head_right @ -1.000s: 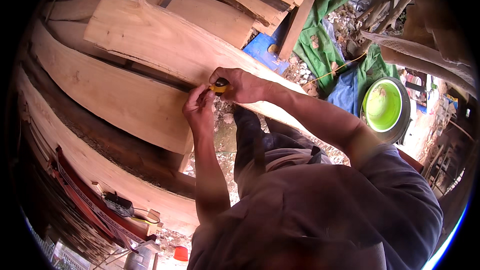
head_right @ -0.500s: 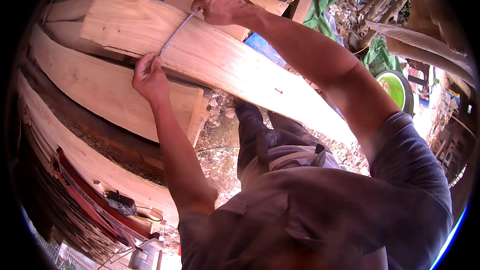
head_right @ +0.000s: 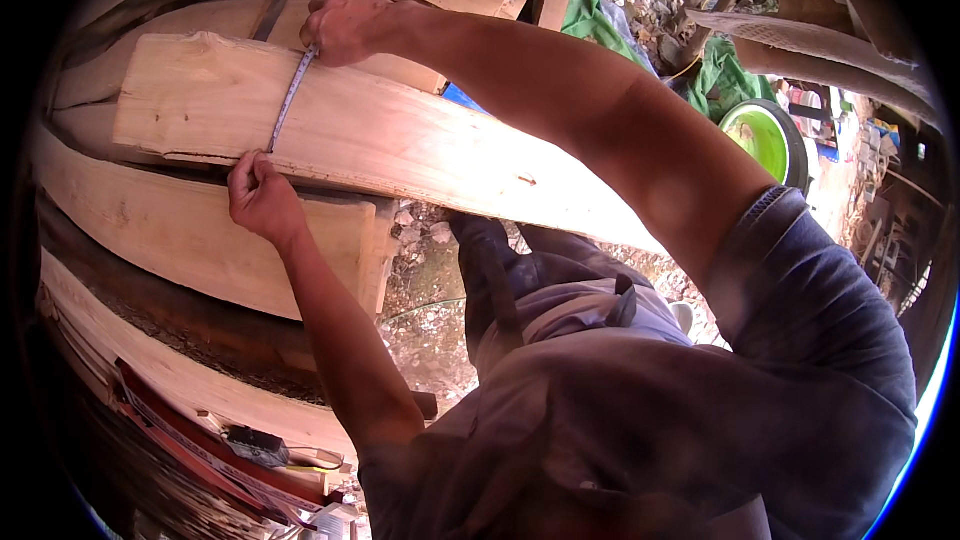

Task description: The person selects wooden planks from a large stack, measures them with a tape measure, and moves them around. The person handles several planks one by one, measuring their length and width, and occasionally placing them back or moving them to a different spot.

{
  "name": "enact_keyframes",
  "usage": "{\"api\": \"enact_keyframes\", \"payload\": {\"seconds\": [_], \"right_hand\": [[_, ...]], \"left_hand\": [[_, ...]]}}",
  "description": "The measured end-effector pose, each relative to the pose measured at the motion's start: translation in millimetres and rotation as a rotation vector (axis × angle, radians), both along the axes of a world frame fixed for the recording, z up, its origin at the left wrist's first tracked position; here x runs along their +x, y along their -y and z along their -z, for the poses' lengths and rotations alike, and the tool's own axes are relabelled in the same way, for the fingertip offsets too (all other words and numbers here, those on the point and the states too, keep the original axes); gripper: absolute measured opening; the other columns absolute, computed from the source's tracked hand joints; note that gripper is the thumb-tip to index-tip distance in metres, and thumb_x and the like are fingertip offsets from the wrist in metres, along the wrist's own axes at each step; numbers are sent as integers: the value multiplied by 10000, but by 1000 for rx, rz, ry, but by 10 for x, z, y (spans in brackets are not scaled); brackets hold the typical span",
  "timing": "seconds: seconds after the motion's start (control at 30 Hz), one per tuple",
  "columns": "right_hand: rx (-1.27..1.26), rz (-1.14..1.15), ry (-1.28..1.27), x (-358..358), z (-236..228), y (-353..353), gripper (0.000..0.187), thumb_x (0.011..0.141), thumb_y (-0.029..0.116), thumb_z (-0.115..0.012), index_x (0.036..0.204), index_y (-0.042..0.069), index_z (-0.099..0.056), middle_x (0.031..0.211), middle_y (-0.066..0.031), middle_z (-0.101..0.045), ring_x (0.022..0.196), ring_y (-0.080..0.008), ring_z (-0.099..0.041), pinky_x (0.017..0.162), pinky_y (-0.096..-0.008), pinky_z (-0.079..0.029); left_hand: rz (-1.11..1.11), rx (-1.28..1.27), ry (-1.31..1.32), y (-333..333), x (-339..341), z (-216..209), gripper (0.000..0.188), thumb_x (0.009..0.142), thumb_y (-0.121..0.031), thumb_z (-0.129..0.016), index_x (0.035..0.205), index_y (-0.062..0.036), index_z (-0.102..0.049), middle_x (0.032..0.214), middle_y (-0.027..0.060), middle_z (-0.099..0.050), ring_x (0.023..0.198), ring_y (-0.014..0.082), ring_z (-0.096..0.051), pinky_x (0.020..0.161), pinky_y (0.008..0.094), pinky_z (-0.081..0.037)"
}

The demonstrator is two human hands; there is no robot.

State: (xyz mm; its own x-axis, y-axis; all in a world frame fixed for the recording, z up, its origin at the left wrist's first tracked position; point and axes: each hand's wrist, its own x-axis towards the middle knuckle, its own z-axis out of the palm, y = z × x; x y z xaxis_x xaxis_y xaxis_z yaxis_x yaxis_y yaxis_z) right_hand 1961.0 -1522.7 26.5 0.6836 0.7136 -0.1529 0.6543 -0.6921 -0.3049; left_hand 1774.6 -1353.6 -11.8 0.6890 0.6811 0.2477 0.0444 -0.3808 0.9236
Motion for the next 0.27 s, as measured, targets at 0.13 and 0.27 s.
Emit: {"api": "enact_keyframes", "payload": {"seconds": [0.13, 0.27], "right_hand": [[-39, 28, -62, -76, -132, -124, 420, 803, 142, -520, 1189, 217, -669, 1232, -83, -581, 1205, -337, -503, 1013, -410, -461], [-63, 28, -37, -60, -71, -141, 394, 816, 201, -544, 1190, 224, -667, 1245, -82, -576, 1208, -342, -501, 1012, -407, -465]], "left_hand": [[63, 39, -9, -11, -45, -46, 138, 824, 96, -610, 917, 18, -676, 931, 81, -631, 839, 165, -616, 724, 258, -515], [113, 218, -127, -59, -93, -2, 158, 848, 45, -611, 955, -35, -696, 980, 71, -626, 883, 186, -610, 747, 272, -509]]}}
